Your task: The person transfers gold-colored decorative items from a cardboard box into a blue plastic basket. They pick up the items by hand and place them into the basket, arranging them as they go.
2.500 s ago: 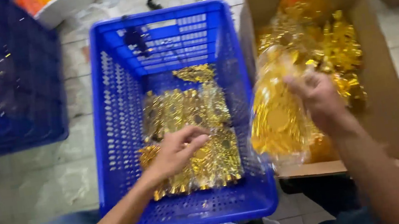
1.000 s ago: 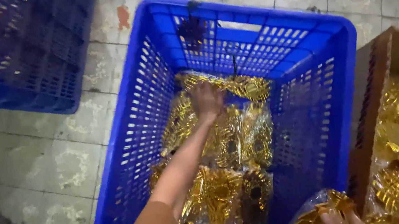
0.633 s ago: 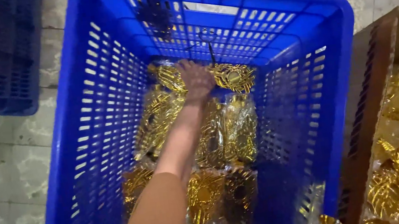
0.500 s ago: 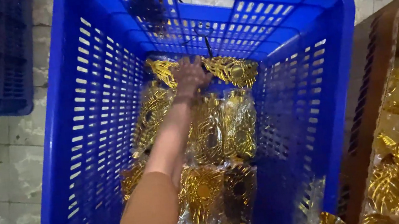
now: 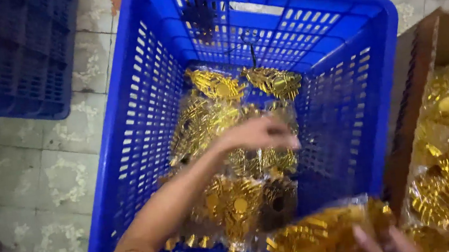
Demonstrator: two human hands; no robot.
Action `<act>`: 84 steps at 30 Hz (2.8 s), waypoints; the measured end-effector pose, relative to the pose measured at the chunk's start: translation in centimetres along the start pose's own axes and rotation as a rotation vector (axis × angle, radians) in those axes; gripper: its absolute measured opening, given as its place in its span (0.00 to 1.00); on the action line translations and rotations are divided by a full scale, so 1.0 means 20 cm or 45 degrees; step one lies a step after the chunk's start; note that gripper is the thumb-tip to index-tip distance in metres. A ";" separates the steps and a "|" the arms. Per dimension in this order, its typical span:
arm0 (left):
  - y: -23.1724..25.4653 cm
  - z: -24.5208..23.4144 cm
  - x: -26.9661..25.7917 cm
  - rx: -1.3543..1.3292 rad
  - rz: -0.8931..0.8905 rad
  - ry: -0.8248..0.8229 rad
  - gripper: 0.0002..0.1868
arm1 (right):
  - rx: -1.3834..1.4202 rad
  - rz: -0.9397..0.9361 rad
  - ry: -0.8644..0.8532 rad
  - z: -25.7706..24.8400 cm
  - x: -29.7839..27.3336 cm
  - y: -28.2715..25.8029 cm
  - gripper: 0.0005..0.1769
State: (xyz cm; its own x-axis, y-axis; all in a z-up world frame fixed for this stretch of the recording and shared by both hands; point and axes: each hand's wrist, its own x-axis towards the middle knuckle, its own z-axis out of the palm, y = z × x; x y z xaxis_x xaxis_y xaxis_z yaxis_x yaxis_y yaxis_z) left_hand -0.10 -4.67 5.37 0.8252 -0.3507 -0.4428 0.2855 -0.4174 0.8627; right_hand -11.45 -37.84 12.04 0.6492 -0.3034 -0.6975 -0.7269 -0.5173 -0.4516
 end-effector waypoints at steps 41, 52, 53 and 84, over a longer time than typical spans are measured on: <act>-0.14 -0.01 0.31 0.484 -0.397 0.088 0.24 | -0.514 -1.408 -0.302 -0.11 -0.23 -0.30 0.15; 0.38 -0.20 -0.86 1.235 0.099 0.294 0.19 | -0.406 -1.370 -0.134 -0.58 -0.20 -0.52 0.15; 0.46 -0.16 -0.96 1.254 0.116 0.273 0.19 | -0.384 -1.354 -0.115 -0.63 -0.18 -0.52 0.15; 0.45 0.32 -1.16 0.499 0.272 0.502 0.17 | -0.185 -1.017 0.569 -0.93 -0.11 -0.23 0.19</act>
State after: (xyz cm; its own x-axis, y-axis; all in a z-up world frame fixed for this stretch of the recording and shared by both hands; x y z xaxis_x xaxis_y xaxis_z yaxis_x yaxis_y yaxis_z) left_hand -19.80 -5.59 21.76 0.9847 -0.1544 -0.0804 -0.0460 -0.6763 0.7352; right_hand -5.37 -49.73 25.95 0.9934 -0.0785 0.0842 -0.0108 -0.7917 -0.6108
